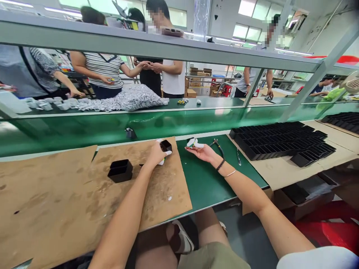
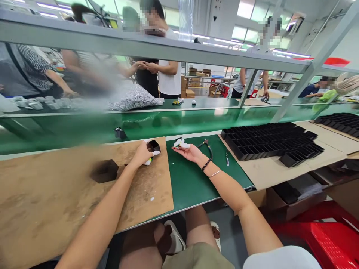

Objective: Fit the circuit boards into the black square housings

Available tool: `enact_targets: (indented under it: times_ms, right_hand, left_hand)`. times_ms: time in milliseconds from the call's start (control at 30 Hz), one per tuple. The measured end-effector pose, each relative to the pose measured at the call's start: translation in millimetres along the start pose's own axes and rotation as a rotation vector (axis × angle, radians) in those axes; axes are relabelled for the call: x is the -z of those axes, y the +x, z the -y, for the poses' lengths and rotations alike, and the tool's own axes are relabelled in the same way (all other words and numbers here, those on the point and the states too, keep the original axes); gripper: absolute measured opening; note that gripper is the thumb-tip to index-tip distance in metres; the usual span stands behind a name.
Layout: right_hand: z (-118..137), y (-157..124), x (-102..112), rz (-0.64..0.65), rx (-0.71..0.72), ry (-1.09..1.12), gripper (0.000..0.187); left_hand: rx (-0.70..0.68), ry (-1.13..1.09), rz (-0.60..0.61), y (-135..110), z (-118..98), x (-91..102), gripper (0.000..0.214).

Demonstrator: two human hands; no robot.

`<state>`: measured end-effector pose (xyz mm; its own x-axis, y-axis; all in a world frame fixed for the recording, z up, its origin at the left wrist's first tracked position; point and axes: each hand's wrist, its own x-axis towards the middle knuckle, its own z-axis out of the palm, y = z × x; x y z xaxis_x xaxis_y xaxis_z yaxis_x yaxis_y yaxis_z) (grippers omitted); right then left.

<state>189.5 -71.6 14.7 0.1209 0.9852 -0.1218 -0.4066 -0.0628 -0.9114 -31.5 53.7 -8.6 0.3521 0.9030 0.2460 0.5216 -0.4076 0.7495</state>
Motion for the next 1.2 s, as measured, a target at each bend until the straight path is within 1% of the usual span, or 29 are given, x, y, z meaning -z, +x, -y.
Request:
enact_targets:
  times_ms: [67,133,233,300,400,533,600,700,800,900,1000,1200]
  right_hand:
    - [4,-3,-2,0.014,0.04,0.072,0.016]
    - [8,-9,-7,0.04,0.134,0.128,0.018]
    - [14,-22,-14,0.05,0.31,0.126,0.027]
    - [17,-30,-18,0.028,0.379,0.094,0.037]
    - [20,-36,-23,-0.013,0.418,0.046,0.048]
    - [22,-40,-29,-0.028,0.425,-0.036,0.055]
    - [22,-42,-32,0.006,0.457,-0.072,0.056]
    - [22,-45,-35,0.071,0.556,-0.137,0.052]
    - [18,-46,-34,0.091,0.643,-0.212,0.05]
    - [15,-43,-30,0.1,0.699,-0.274,0.055]
    - [13,-41,-29,0.107,0.729,-0.308,0.056]
    - [15,-42,-31,0.097,0.725,-0.35,0.054]
  left_hand:
    - [0.008,-0.029,-0.007,-2,-4,1.3,0.059]
    - [-0.039,-0.093,-0.049,-7,-14,2.5,0.062]
    - [-0.205,-0.192,-0.108,-16,-33,1.0,0.065]
    - [-0.307,-0.221,-0.127,-23,-45,-1.7,0.064]
    - [-0.422,-0.227,-0.131,-32,-59,-4.1,0.061]
    - [-0.508,-0.218,-0.107,-44,-72,-1.3,0.06]
    - [-0.54,-0.204,-0.09,-48,-76,1.0,0.06]
    - [-0.584,-0.194,-0.079,-51,-79,3.7,0.058]
    - [-0.63,-0.208,-0.081,-52,-80,5.8,0.057]
    - [-0.664,-0.213,-0.095,-51,-82,8.0,0.06]
    - [-0.692,-0.22,-0.105,-51,-83,9.0,0.061]
    - [-0.699,-0.242,-0.11,-53,-85,8.2,0.062]
